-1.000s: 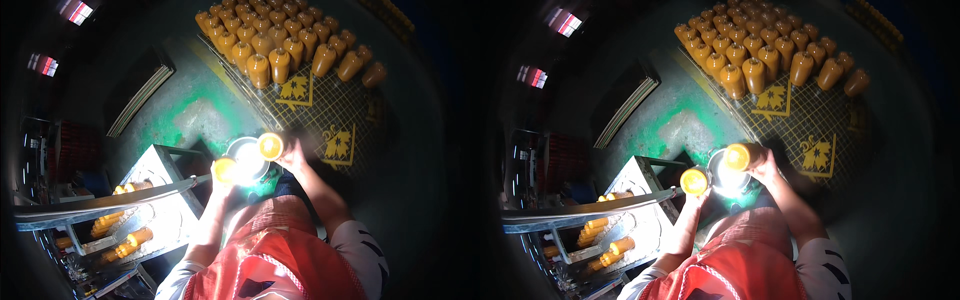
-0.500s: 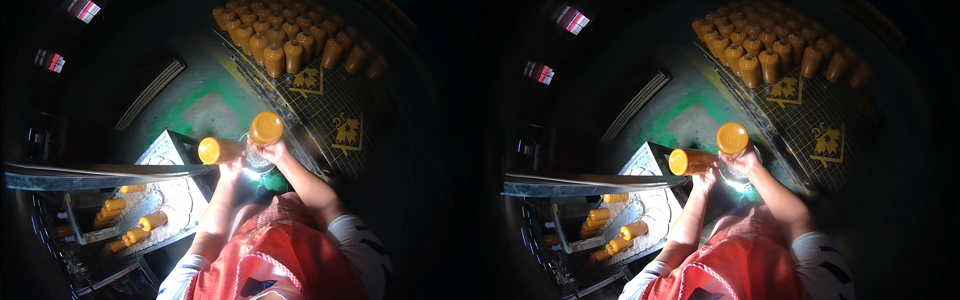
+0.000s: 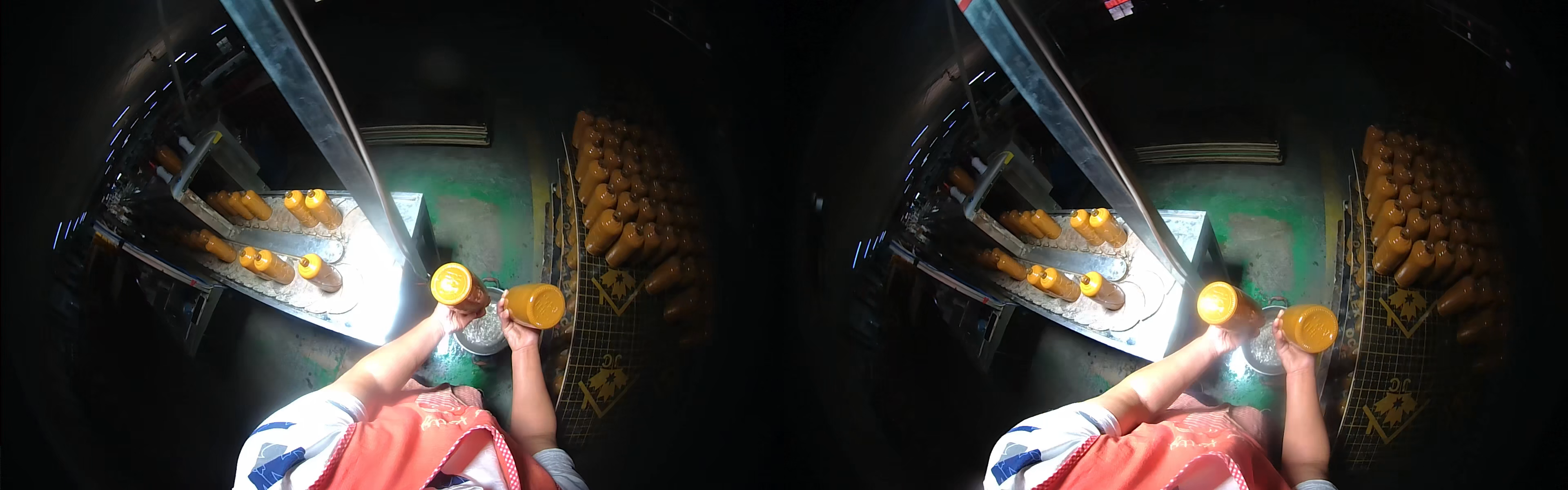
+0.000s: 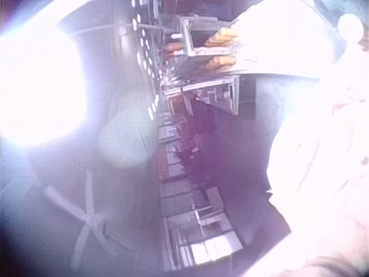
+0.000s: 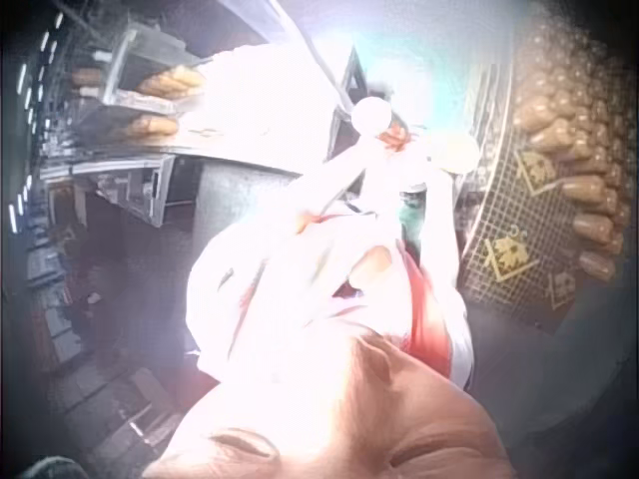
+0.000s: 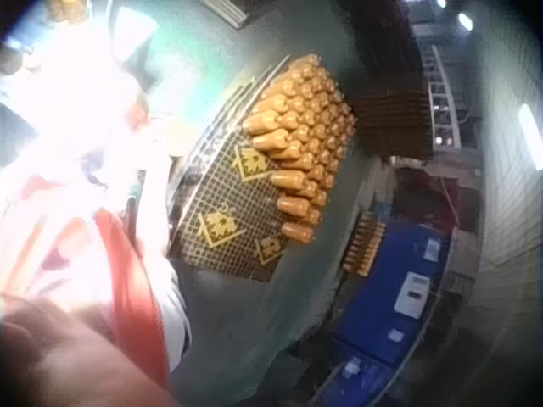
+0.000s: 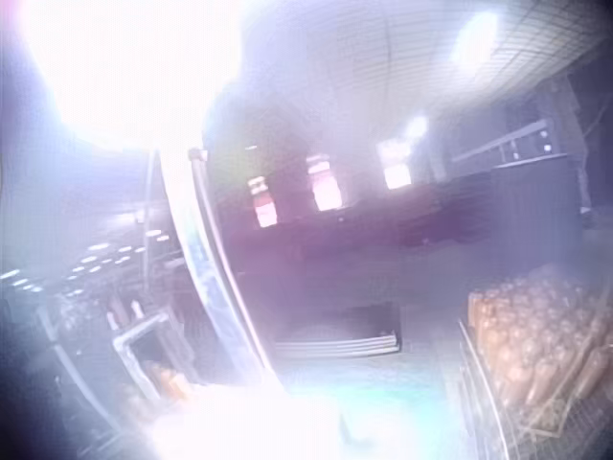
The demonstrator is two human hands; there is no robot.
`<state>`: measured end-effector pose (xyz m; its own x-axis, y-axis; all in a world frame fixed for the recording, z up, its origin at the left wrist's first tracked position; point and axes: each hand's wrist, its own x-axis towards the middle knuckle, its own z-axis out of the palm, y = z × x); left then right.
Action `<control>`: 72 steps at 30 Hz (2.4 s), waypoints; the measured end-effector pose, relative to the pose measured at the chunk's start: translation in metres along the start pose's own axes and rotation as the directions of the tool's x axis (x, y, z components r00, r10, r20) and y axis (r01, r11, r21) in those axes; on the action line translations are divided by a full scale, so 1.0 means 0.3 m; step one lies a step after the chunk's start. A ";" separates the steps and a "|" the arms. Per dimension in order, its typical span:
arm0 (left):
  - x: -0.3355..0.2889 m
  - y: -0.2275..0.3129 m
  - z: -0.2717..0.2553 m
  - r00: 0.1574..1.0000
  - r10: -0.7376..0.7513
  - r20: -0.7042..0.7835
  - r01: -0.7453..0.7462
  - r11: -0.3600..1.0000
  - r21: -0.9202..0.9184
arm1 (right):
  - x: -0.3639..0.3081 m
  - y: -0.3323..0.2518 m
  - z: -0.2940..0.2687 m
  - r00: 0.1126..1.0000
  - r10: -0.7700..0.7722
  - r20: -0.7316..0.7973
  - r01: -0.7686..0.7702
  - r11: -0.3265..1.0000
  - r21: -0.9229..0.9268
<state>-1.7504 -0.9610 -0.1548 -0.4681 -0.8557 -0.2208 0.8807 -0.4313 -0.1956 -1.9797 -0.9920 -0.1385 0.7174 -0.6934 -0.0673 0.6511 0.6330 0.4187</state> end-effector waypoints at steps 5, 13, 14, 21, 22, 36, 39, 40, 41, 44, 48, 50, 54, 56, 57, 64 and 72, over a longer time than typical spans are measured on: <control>-0.216 0.047 0.130 0.981 0.173 -0.091 -0.126 0.915 0.383 | -0.037 0.030 -0.095 0.999 -0.045 -0.029 0.042 0.995 -0.091; -0.862 0.760 0.570 0.816 0.572 0.088 -0.457 0.544 0.704 | -0.134 0.344 -0.186 0.970 -0.152 -0.188 0.145 0.988 -0.051; -0.930 0.854 0.666 0.730 0.674 0.110 -0.481 0.393 0.784 | -0.134 0.404 -0.179 0.967 -0.183 -0.177 0.179 0.983 -0.042; -0.858 1.383 0.818 0.387 0.686 0.616 -0.105 -0.631 0.769 | 0.122 0.785 0.009 0.747 -0.653 0.122 0.498 0.430 -0.753; -0.802 1.403 0.791 0.409 0.680 0.609 0.062 -0.686 0.725 | 0.176 0.868 0.096 0.789 -0.606 0.107 0.460 0.466 -0.756; -0.985 1.616 0.576 0.305 0.640 0.705 -0.011 -0.738 0.675 | 1.295 1.398 0.190 0.739 -0.159 0.654 0.228 -0.855 -0.465; -1.306 1.477 0.543 0.184 0.750 0.635 -0.120 -0.625 0.772 | 1.558 1.373 -0.012 0.794 -0.133 0.593 0.113 -0.926 -0.359; -1.416 1.431 0.505 0.159 0.788 0.595 -0.163 -0.574 0.803 | 1.618 1.379 -0.072 0.808 -0.119 0.577 0.103 -0.936 -0.338; -1.522 1.391 0.444 0.128 0.873 0.470 -0.197 -0.442 0.875 | 1.678 1.394 -0.126 0.822 -0.102 0.561 0.101 -0.942 -0.319; -1.739 1.253 0.318 0.009 0.963 0.268 -0.202 -0.261 0.944 | 1.803 1.434 -0.245 0.865 -0.080 0.495 0.048 -0.970 -0.240; -1.833 1.124 0.226 0.025 0.993 0.114 -0.190 -0.108 0.976 | 1.850 1.505 -0.285 0.904 -0.102 0.415 -0.014 -0.978 -0.210; -1.810 1.095 0.242 0.086 0.991 0.102 -0.224 -0.081 0.971 | 1.801 1.598 -0.229 0.933 -0.065 0.355 0.050 -0.951 -0.307; -1.664 1.033 0.355 0.308 0.939 0.153 -0.281 -0.064 0.958 | 1.480 1.746 -0.024 0.952 0.169 0.253 0.294 -0.723 -0.625; -1.566 0.972 0.461 0.527 0.841 0.119 -0.275 0.036 0.961 | 1.217 1.732 0.099 0.937 0.261 0.234 0.349 -0.640 -0.684; -1.510 0.936 0.483 0.642 0.757 0.123 -0.312 0.112 0.944 | 1.094 1.698 0.142 0.906 0.307 0.290 0.422 -0.696 -0.581; -1.135 0.463 0.640 0.884 0.388 0.260 -0.254 -0.069 0.965 | 0.192 1.310 0.336 0.799 -0.447 0.403 0.043 -0.625 -0.780; -0.518 -0.302 0.604 0.997 -0.036 0.074 -0.079 -0.161 0.984 | -0.795 0.720 0.308 0.186 -0.918 0.351 0.049 -0.348 -0.936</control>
<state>-1.7444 -0.8409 0.0705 -0.4929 -0.8584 -0.1425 -0.0336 -0.1449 0.9889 -2.0332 -0.7216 0.0517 -0.5513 -0.8306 -0.0788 0.0406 0.0677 -0.9969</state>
